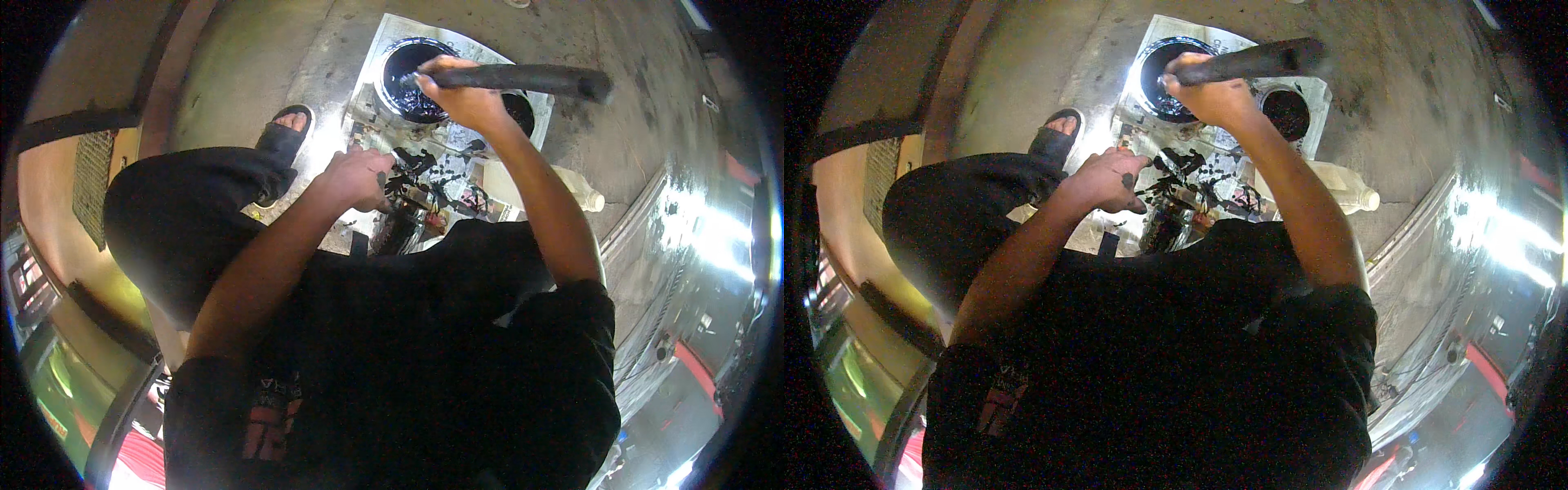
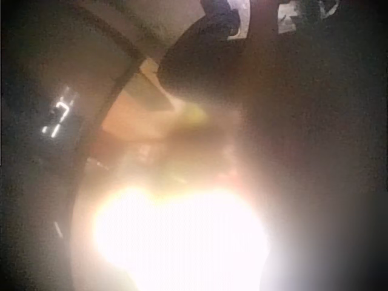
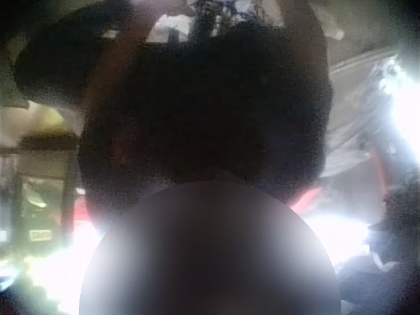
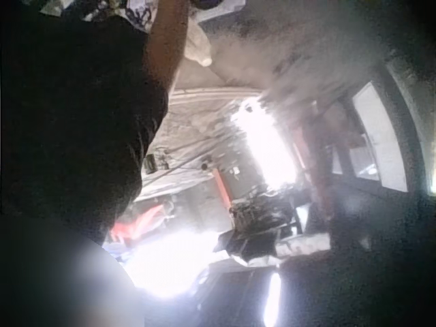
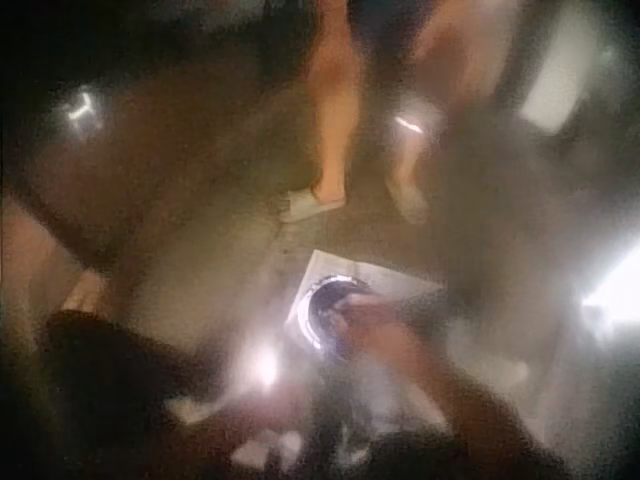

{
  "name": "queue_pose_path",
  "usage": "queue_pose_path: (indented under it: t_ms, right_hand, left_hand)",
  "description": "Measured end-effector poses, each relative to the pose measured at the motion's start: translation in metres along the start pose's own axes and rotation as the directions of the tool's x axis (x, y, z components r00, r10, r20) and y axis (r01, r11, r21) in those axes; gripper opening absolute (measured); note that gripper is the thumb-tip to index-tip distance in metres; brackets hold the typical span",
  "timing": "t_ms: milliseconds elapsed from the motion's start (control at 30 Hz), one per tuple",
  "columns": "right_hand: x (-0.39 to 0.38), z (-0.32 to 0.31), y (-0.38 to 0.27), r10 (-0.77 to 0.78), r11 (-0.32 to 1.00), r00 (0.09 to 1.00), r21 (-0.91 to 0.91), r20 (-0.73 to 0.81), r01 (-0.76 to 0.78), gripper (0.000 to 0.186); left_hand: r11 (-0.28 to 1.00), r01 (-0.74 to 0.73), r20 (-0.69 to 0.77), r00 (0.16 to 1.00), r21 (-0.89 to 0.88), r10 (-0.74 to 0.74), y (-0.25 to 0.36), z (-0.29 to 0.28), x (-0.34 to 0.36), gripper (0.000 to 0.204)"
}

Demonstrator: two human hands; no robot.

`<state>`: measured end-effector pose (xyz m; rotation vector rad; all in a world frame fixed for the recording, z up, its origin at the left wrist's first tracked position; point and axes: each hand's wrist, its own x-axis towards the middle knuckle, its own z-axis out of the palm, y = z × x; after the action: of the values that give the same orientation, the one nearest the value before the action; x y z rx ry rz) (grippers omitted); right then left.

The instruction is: The person uses a spray gun to apply black paint to a white car part placed on the floor. After finishing the spray, they walk to a nearby area, pour black paint from a can into the spray gun's cup, and stir the paint with a stick.

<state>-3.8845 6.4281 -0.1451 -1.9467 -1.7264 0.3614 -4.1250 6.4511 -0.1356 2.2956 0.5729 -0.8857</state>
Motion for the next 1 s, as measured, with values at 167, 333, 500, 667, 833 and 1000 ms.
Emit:
queue_pose_path:
  t_ms: [167,333,500,667,833,1000]
  right_hand:
    - [0.005,-0.033,0.010,0.087,0.993,0.986,-0.092,0.146,-0.074,0.029]
    - [0.015,-0.009,0.007,-0.010,0.982,1.000,-0.186,0.019,0.013,0.027]
    - [0.008,-0.018,0.015,0.033,0.999,0.991,-0.017,0.132,-0.031,0.030]
    - [0.019,-0.015,0.015,0.018,0.998,0.999,-0.062,-0.045,-0.020,0.029]
    - [-0.008,-0.021,0.020,0.010,0.996,0.998,0.083,0.061,-0.015,0.033]
    - [-0.031,-0.067,0.042,0.140,0.969,0.986,0.216,-0.085,-0.119,0.053]
  left_hand:
    - [1.000,-0.004,-0.003,1.000,-0.029,0.004,0.001,0.000,-0.002,0.082]
    - [1.000,-0.025,-0.038,0.999,-0.003,0.025,0.001,0.001,-0.002,0.081]
    - [0.999,-0.006,-0.016,1.000,-0.036,0.005,-0.001,0.003,-0.002,0.081]
    - [0.999,-0.030,-0.017,0.999,-0.044,0.030,-0.001,0.003,-0.001,0.083]
    - [0.996,-0.034,-0.006,0.999,-0.085,0.033,0.001,0.001,-0.001,0.085]
    - [0.997,-0.012,-0.032,0.999,-0.073,0.010,0.003,0.001,0.000,0.087]
